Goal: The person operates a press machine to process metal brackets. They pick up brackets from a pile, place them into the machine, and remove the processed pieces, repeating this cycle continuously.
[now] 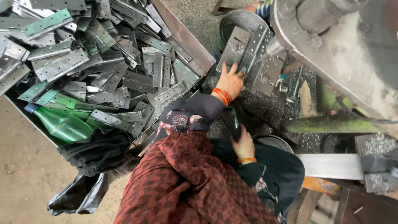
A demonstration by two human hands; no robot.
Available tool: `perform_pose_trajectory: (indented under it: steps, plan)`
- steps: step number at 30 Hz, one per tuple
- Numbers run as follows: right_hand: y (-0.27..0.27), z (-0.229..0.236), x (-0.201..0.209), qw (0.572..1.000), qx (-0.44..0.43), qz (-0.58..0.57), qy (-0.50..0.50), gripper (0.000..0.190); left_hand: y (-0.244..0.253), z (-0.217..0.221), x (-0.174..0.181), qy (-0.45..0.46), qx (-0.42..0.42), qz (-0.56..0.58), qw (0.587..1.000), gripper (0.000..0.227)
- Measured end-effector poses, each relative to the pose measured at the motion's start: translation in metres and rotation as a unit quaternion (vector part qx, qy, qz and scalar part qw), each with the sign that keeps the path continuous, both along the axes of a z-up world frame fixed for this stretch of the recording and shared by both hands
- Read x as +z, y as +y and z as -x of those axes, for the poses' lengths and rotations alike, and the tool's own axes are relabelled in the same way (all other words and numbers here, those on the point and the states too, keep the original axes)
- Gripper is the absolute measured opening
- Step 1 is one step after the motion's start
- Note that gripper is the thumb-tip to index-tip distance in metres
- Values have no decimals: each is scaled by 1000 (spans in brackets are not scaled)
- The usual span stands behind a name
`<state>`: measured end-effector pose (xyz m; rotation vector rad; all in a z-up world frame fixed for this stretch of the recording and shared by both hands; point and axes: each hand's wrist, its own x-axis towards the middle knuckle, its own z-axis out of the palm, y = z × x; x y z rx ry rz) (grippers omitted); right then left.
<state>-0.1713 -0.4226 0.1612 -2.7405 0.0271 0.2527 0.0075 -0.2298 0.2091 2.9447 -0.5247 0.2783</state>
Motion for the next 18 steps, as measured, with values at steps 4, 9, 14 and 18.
perform_pose_trajectory:
  steps: [4,9,14,18]
  plan:
    - [3,-28,50,996,33,82,24,71,-2,-6,-1,5,22,-3,1000,34]
    - [9,-30,49,991,16,117,63,71,-8,-32,-5,-16,60,33,998,34]
    - [11,13,-16,999,-20,26,4,81,-10,-33,-19,-63,53,51,995,33]
    - [7,8,-17,1000,5,-1,-9,80,-7,-25,-21,-107,63,56,991,33]
